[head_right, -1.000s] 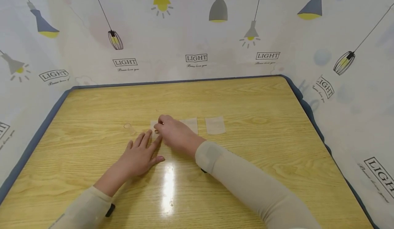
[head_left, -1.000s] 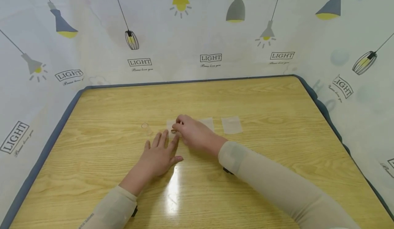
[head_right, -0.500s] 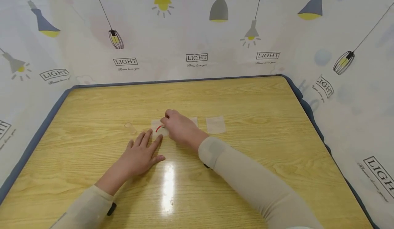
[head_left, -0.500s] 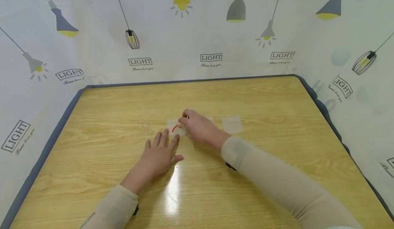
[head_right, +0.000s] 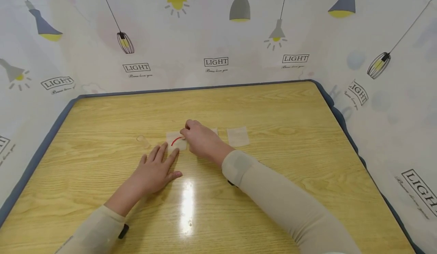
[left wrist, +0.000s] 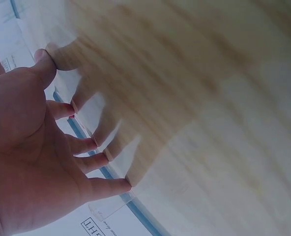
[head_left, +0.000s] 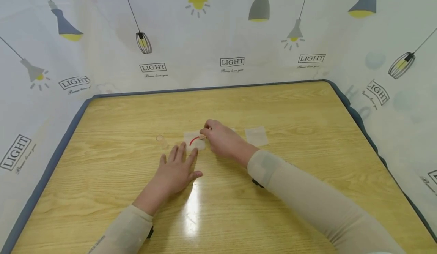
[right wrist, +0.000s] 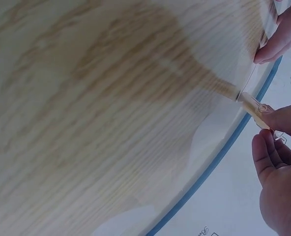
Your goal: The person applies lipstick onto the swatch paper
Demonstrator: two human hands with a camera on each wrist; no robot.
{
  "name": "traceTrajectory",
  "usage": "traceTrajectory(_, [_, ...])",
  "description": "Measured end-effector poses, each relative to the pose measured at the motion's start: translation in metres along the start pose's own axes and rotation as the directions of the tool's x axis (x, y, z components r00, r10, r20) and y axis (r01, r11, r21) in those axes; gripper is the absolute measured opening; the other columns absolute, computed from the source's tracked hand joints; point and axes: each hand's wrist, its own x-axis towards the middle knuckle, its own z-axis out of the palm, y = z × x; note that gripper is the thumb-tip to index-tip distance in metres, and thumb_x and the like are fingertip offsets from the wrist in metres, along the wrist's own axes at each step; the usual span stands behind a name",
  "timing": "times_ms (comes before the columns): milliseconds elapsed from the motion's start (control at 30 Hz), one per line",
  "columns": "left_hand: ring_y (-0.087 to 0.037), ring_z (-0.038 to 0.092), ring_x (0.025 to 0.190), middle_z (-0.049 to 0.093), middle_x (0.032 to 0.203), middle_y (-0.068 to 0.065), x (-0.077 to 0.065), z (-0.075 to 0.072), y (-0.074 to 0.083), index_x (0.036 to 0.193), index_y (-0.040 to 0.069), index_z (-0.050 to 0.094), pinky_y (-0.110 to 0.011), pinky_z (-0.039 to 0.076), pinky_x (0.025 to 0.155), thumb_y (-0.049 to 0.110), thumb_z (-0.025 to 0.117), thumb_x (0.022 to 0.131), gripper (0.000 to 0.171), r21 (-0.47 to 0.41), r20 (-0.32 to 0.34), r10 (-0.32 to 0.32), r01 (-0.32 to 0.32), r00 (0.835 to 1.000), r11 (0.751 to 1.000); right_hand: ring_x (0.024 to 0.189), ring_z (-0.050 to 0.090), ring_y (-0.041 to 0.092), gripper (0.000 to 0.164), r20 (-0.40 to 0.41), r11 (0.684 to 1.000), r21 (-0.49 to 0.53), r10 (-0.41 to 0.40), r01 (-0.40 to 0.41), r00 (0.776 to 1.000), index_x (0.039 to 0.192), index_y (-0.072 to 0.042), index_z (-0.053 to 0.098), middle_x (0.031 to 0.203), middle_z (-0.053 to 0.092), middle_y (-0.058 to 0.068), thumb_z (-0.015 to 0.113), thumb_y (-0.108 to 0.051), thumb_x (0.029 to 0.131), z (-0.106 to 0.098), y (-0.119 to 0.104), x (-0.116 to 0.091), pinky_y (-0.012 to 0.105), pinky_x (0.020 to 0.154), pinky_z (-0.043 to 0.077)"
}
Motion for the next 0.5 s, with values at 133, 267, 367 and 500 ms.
traceTrajectory(133, [-0.05,0.009,0.165,0.006,0.178,-0.027,0.001,0.001,-0.001,0.172,0.02,0.022,-0.081,0.017,0.124,0.058,0.049,0.109,0.079,-0.01,0.003,-0.007,0.007,1.0,1.0,0.129,0.061,0.026,0.044,0.001,1.0,0.021,0.007,-0.007,1.0,0.145,-0.008,0.064,0.14,0.06,0.013,0.066,-0.003,0.102,-0.001,0.001,-0.002,0.037,0.108,0.057])
traceTrajectory(267, [-0.049,0.007,0.165,0.003,0.179,-0.025,0.004,0.005,-0.003,0.172,0.021,0.02,-0.081,0.016,0.124,0.06,0.048,0.108,0.08,-0.015,0.01,-0.007,0.007,1.0,1.0,0.127,0.062,0.026,0.039,-0.023,0.999,0.042,0.007,-0.006,1.0,0.144,-0.008,0.065,0.138,0.061,0.013,0.061,-0.004,0.106,-0.003,0.002,-0.007,0.038,0.107,0.058])
traceTrajectory(367, [-0.049,0.005,0.166,0.0,0.179,-0.024,0.005,0.006,-0.004,0.173,0.022,0.018,-0.081,0.014,0.124,0.061,0.047,0.108,0.081,-0.021,0.015,-0.011,0.011,1.0,1.0,0.127,0.063,0.027,0.037,-0.05,0.999,0.053,-0.003,0.006,0.999,0.143,-0.007,0.066,0.138,0.062,0.014,0.058,-0.004,0.107,-0.006,0.003,-0.011,0.038,0.106,0.058])
traceTrajectory(500, [-0.048,0.003,0.166,-0.003,0.179,-0.025,0.004,0.005,-0.005,0.173,0.019,0.015,-0.08,0.012,0.125,0.06,0.048,0.108,0.084,-0.041,0.011,-0.021,0.021,1.0,0.999,0.127,0.064,0.028,0.038,-0.075,0.999,0.049,-0.014,0.018,0.997,0.142,-0.007,0.066,0.138,0.062,0.014,0.059,-0.001,0.105,-0.015,0.005,-0.016,0.038,0.106,0.059])
